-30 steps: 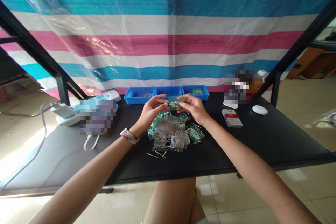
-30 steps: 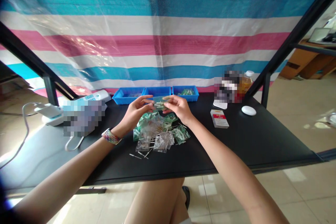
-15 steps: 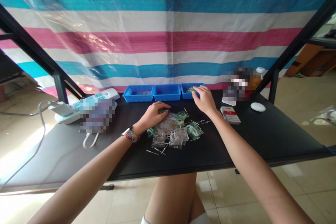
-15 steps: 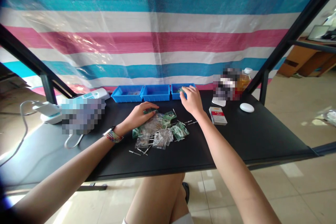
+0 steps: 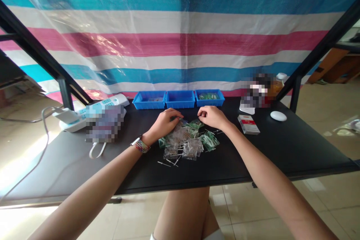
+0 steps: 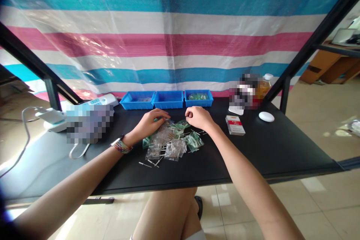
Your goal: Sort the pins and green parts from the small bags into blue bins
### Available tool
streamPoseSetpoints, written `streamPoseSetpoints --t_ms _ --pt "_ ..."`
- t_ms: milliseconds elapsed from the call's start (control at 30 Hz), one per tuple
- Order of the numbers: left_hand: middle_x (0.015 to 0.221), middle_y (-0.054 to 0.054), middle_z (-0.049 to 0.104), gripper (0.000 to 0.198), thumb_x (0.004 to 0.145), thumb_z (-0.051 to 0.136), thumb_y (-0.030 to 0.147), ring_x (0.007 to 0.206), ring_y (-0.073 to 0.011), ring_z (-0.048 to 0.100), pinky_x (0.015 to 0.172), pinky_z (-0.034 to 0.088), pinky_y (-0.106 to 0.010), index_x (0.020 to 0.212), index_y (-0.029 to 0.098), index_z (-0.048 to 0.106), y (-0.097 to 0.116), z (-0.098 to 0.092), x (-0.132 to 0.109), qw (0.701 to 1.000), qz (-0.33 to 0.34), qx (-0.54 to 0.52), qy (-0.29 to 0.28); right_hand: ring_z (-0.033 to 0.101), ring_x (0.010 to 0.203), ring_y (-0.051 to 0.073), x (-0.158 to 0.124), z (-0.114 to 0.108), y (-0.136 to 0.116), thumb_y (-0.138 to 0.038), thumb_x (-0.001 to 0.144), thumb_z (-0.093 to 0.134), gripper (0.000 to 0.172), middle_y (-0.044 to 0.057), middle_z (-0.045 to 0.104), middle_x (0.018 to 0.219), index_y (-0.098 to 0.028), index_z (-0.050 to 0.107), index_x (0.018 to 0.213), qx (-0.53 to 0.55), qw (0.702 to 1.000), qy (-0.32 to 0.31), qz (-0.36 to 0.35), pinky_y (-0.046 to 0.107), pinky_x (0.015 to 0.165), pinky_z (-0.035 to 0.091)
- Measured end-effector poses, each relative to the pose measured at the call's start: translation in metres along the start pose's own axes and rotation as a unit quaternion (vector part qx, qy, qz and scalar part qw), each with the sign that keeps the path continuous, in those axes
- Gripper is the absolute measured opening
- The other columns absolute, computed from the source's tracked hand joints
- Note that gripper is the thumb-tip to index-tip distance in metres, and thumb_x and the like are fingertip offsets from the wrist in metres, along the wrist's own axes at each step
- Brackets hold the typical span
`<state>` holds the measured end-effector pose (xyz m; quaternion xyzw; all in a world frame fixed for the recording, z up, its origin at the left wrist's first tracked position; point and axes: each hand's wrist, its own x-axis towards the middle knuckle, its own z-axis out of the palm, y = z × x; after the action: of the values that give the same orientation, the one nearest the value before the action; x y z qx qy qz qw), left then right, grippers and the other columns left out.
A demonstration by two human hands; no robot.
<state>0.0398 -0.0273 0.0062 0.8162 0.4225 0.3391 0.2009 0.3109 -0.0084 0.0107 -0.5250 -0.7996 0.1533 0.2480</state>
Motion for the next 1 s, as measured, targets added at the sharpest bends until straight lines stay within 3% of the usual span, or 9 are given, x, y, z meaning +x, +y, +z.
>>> streamPoseSetpoints --t_ms 167,300,533,733,1000 --pt "0.117 -0.008 0.077 0.028 0.092 0.058 0.022 0.113 -0.0256 0.072 0.108 0.056 -0.043 0.107 0.022 0.082 0.005 -0.002 0.0 1.0 0.005 0.001 -0.002 0.067 0.07 0.017 0.002 0.002 0.006 -0.01 0.073 0.071 0.015 0.002 0.075 0.077 -0.022 0.078 0.079 0.031 1.0 -0.005 -0.002 0.026 0.068 0.046" --pt "0.116 -0.009 0.077 0.029 0.094 0.057 0.025 0.112 -0.0272 0.072 0.107 0.054 -0.045 0.112 0.021 0.08 0.01 -0.005 0.0 1.0 0.005 0.009 0.014 0.065 0.067 0.017 0.004 -0.001 0.003 -0.016 0.073 0.071 0.008 0.003 0.073 0.072 -0.019 0.077 0.073 0.14 0.99 0.029 0.001 0.027 0.066 0.047" --pt "0.116 -0.008 0.078 0.034 0.105 0.054 0.046 0.111 -0.0274 0.071 0.103 0.053 -0.042 0.112 0.022 0.077 0.025 -0.011 -0.002 0.999 0.02 -0.03 0.026 0.067 0.068 0.017 0.001 -0.002 -0.022 -0.042 0.074 0.082 0.027 0.006 0.078 0.08 -0.019 0.079 0.087 0.443 0.894 0.062 0.031 0.028 0.061 0.05" --pt "0.1 -0.007 0.079 0.031 0.1 0.063 0.049 0.095 -0.024 0.073 0.088 0.057 -0.036 0.098 0.02 0.075 0.031 -0.012 -0.001 0.995 -0.004 -0.086 0.054 0.065 0.065 0.017 -0.004 0.013 -0.042 -0.046 0.066 0.093 0.033 0.003 0.074 0.072 -0.02 0.076 0.078 0.474 0.879 0.044 0.029 0.028 0.059 0.049" --pt "0.095 -0.006 0.078 0.025 0.097 0.067 0.044 0.089 -0.0212 0.071 0.085 0.055 -0.034 0.092 0.02 0.073 0.031 -0.012 -0.001 0.993 -0.007 -0.09 0.071 0.066 0.066 0.016 -0.003 0.019 -0.041 -0.05 0.07 0.091 0.036 0.004 0.076 0.078 -0.019 0.076 0.082 0.491 0.869 0.045 0.038 0.028 0.059 0.05"
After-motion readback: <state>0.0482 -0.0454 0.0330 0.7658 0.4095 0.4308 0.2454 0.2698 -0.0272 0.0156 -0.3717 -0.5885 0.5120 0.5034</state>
